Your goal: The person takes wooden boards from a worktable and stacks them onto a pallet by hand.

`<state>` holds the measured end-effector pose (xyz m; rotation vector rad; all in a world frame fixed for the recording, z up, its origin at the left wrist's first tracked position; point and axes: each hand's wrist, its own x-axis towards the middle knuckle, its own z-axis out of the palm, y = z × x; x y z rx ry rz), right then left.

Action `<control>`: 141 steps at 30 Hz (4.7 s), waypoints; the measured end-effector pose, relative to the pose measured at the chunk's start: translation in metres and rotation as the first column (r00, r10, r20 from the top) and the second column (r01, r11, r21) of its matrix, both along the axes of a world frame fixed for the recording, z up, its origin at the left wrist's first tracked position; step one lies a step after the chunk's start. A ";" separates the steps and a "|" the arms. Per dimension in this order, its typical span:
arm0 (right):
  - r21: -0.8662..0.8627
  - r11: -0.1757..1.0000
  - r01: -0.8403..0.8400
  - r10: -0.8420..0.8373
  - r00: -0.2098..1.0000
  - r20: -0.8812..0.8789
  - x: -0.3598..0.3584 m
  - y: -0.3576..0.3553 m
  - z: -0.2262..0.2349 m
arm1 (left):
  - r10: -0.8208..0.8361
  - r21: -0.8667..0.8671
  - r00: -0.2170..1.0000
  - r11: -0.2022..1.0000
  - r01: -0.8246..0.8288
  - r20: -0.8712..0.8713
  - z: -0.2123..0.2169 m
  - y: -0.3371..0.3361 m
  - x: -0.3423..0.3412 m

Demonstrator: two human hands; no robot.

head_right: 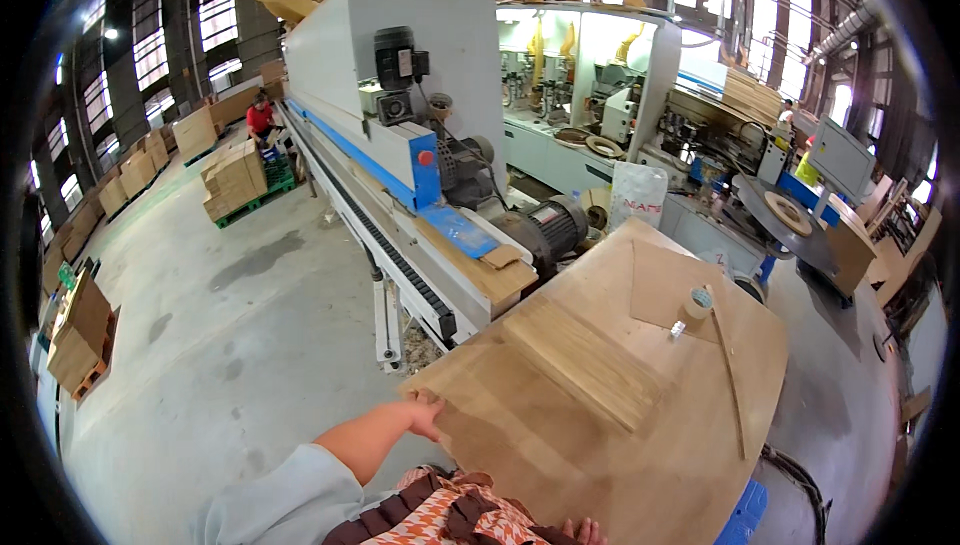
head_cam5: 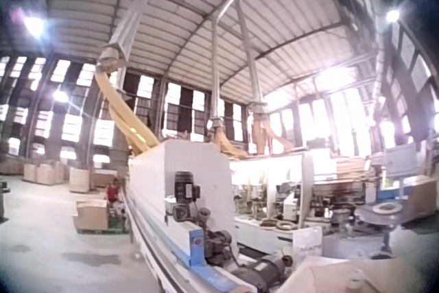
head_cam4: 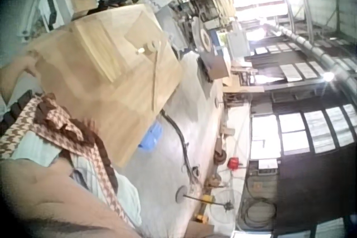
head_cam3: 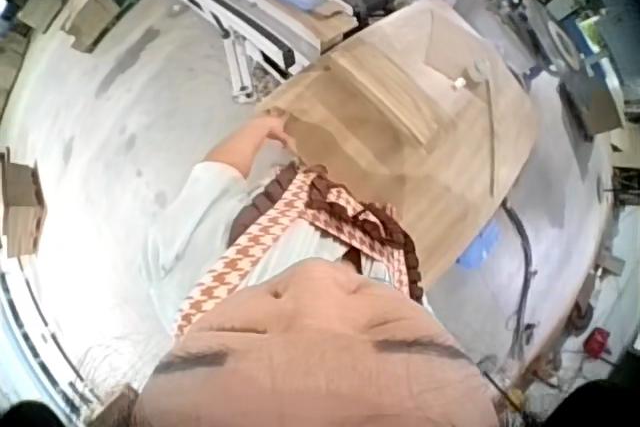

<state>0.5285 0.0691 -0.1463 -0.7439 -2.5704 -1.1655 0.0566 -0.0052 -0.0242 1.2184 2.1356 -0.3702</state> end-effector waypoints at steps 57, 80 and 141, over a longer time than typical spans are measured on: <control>-0.246 0.968 0.047 -0.095 0.977 -0.190 -0.025 -0.013 0.028 | -0.010 -0.029 1.000 1.000 0.010 -0.021 0.003 0.002 0.005; -0.052 0.999 -0.013 0.010 0.998 -0.059 -0.007 -0.012 0.007 | 0.020 0.024 1.000 1.000 -0.020 0.017 0.006 -0.006 -0.003; -0.241 0.970 0.034 -0.066 0.990 -0.123 -0.023 -0.003 0.039 | -0.037 -0.029 0.999 0.999 0.036 -0.021 -0.001 0.002 0.004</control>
